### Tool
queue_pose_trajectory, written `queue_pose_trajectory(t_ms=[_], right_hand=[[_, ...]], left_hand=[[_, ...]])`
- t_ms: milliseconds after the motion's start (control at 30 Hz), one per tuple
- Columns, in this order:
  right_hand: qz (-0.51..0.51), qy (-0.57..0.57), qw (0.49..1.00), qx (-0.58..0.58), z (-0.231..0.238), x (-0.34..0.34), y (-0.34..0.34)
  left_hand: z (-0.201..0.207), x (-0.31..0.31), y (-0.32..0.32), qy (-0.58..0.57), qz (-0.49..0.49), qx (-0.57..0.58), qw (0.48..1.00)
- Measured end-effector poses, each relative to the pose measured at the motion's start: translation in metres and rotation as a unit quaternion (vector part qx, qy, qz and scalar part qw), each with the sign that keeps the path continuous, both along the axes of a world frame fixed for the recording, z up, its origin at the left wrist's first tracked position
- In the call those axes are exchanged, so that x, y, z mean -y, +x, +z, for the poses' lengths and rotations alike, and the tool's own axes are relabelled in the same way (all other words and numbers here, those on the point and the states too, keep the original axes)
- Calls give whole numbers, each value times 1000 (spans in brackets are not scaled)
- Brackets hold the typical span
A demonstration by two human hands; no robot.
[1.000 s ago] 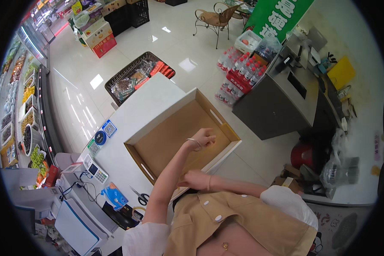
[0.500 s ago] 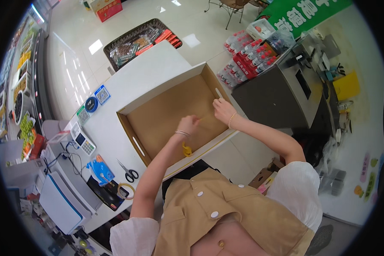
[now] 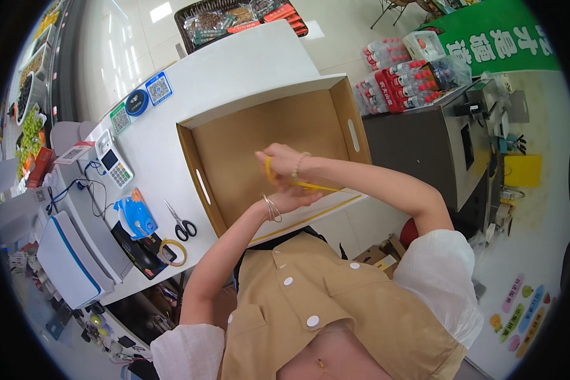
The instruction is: The person assembles a cardboard box by folding and taping its edges. They then retrieve a pink sheet from a shelf, place it on the counter, and begin rolling it into a cylindrical shape.
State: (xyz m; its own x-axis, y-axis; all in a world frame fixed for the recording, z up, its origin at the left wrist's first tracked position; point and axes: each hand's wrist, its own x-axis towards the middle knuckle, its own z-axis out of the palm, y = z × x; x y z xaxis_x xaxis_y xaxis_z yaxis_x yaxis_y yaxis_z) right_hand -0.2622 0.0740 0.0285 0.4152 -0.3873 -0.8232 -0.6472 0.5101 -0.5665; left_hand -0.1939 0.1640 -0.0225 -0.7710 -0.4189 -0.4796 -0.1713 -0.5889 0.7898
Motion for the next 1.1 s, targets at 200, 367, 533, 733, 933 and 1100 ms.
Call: queue_pose_trajectory(t_ms=[200,367,533,733,933,1100], right_hand=[[-171,144,939,260,30,15,40],[-142,-81,967,197,15,23,-21],[323,-221,920,15,-68,-20,-96],[422,-170,890,-25,-57,-17,-86],[287,-44,896,336,-3,-33,21],[279,28,897,341,23,-44,88]], left_hand=[[-8,-17,-21,158,168,-158,960],[0,0,26,115,322,15,940],[25,20,95,-36,445,169,879],[80,45,220,-263,496,364,743],[168,90,207,-230,552,196,777],[143,115,182,-278,436,101,850]])
